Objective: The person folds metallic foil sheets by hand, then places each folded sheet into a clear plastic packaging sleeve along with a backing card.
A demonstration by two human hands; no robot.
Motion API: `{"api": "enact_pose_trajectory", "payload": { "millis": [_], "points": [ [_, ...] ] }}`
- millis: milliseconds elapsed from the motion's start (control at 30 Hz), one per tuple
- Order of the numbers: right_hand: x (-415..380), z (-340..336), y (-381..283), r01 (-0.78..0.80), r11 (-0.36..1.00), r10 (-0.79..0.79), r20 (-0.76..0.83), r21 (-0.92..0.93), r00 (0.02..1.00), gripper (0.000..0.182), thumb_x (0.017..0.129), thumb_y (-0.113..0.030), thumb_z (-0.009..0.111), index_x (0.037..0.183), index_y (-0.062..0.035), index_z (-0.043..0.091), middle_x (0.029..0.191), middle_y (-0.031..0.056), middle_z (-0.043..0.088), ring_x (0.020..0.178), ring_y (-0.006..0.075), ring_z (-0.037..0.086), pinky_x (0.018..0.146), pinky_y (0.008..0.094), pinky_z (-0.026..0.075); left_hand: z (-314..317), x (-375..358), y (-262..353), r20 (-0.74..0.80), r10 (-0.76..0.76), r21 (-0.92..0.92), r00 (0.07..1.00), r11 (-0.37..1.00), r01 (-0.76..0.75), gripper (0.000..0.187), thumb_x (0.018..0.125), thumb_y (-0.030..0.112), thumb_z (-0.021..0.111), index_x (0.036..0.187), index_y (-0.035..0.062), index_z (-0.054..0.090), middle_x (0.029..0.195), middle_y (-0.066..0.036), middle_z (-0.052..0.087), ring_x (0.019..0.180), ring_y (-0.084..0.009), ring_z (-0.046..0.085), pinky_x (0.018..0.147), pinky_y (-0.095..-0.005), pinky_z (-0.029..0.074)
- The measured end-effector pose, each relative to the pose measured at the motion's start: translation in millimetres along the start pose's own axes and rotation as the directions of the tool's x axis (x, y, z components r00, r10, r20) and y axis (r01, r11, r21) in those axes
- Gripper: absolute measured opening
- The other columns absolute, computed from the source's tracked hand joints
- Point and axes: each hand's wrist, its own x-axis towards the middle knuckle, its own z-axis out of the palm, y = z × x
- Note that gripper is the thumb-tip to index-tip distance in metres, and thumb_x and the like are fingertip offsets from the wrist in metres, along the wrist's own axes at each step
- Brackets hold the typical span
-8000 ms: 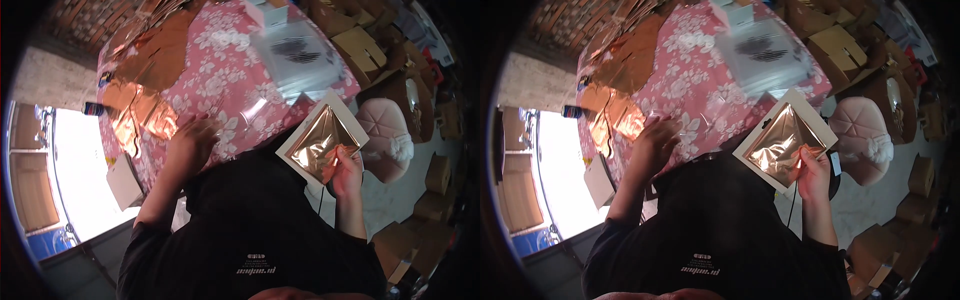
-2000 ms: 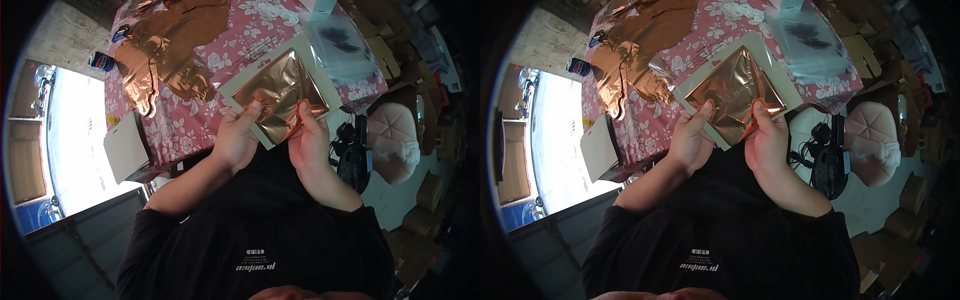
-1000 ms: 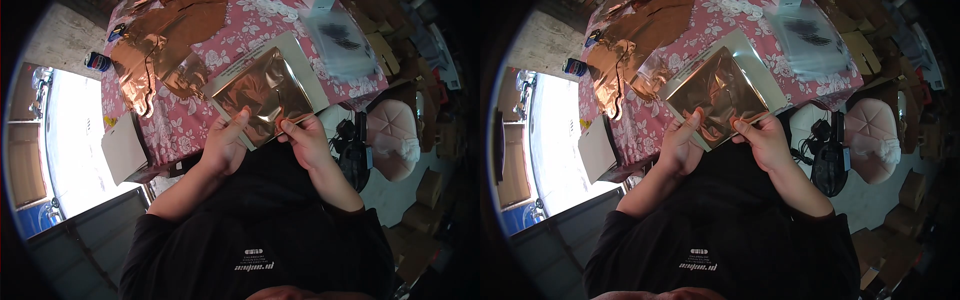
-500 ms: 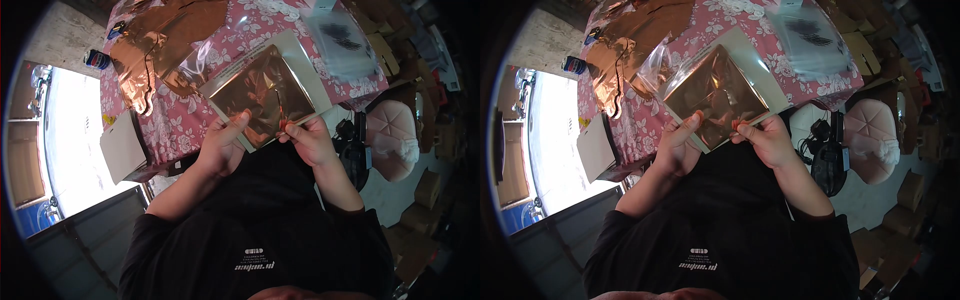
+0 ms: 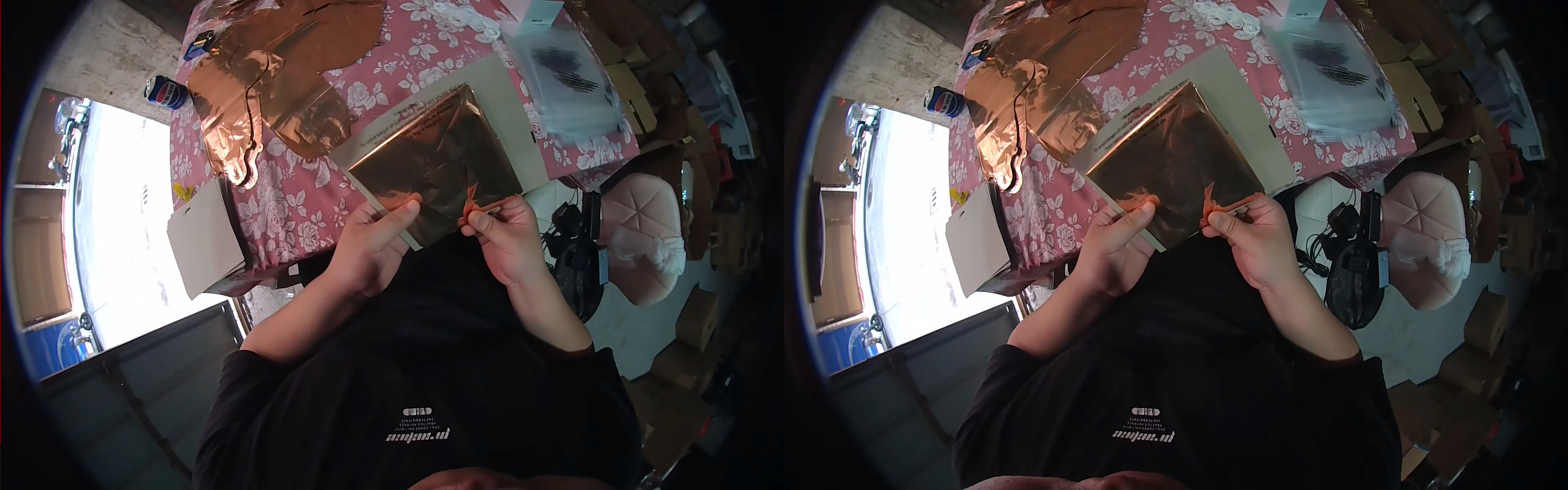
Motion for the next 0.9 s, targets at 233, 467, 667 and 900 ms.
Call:
{"api": "enact_pose_trajectory", "payload": {
  "millis": [233,467,667,900],
  "points": [
    [-1.3,19.3,-3.1,0.0,0.996,0.015,-0.178,0.085,0.984,0.013,0.098,-0.003,0.078,0.109,-0.0083,0.075,0.104,0.0046,0.078,0.087,0.0142,0.073,0.079,0.0275,0.06,6.6,-0.6,6.0,-0.015,0.058,0.051,0.998,0.997,-0.057,0.016,0.106,0.003,0.067,0.122,0.0035,0.07,0.123,-0.008,0.073,0.119,-0.0177,0.068,0.107,-0.037,0.051],
    [-3.9,14.8,-15.2,-0.095,0.994,0.086,-0.167,-0.049,0.982,0.013,0.097,-0.007,0.082,0.108,-0.0097,0.076,0.098,0.001,0.077,0.079,0.0088,0.069,0.069,0.0245,0.059,2.5,-6.4,1.0,0.093,0.119,0.088,0.989,0.988,-0.127,0.015,0.106,0.001,0.065,0.118,0.005,0.073,0.123,-0.006,0.074,0.117,-0.0171,0.068,0.106,-0.0359,0.051],
    [-3.9,25.4,-9.1,-0.079,0.996,0.086,-0.229,0.039,0.97,0.014,0.098,-0.009,0.081,0.11,-0.0091,0.075,0.096,0.0016,0.076,0.077,0.0086,0.068,0.067,0.0244,0.059,4.8,-7.3,2.8,0.087,0.043,0.11,0.995,0.993,-0.052,0.017,0.108,0.006,0.065,0.124,0.0007,0.07,0.124,-0.009,0.074,0.116,-0.0165,0.069,0.102,-0.0342,0.054],
    [-1.3,19.2,-4.8,-0.026,0.999,0.03,-0.108,0.043,0.994,0.014,0.099,-0.008,0.079,0.112,-0.0082,0.074,0.096,0.0024,0.076,0.081,0.0092,0.07,0.071,0.026,0.062,12.7,-8.4,8.1,0.001,0.03,0.096,1.0,0.995,-0.03,0.019,0.108,0.006,0.064,0.126,0.0014,0.069,0.128,-0.009,0.073,0.12,-0.0171,0.068,0.107,-0.0356,0.052]
  ]
}}
